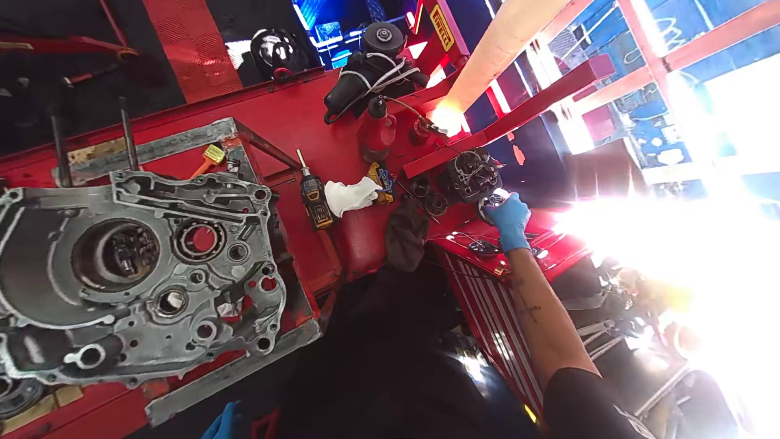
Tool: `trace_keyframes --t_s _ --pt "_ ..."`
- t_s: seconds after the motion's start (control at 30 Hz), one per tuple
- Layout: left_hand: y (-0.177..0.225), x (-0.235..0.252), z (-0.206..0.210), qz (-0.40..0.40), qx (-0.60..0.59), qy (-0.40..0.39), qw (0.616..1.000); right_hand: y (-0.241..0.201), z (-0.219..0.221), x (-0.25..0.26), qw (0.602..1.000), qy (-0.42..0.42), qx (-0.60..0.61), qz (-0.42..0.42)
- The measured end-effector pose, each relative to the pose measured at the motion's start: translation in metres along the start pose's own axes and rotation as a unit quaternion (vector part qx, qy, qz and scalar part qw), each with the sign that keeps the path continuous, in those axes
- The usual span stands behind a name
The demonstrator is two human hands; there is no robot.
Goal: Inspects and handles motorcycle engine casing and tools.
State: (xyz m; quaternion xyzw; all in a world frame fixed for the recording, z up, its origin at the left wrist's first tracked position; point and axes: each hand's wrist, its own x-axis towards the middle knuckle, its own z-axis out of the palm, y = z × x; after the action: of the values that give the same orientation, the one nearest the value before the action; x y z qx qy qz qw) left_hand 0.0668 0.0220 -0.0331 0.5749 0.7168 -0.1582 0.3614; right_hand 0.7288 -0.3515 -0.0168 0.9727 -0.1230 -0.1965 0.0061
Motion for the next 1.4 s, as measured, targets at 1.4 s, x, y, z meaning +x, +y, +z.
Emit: trace_keyframes --t_s 1.4 --pt "-0.004 -0.001 0.004 -0.010 0.023 -0.014 1.000 -0.180 0.153 -0.185 0.852 -0.132 0.157 -0.482"
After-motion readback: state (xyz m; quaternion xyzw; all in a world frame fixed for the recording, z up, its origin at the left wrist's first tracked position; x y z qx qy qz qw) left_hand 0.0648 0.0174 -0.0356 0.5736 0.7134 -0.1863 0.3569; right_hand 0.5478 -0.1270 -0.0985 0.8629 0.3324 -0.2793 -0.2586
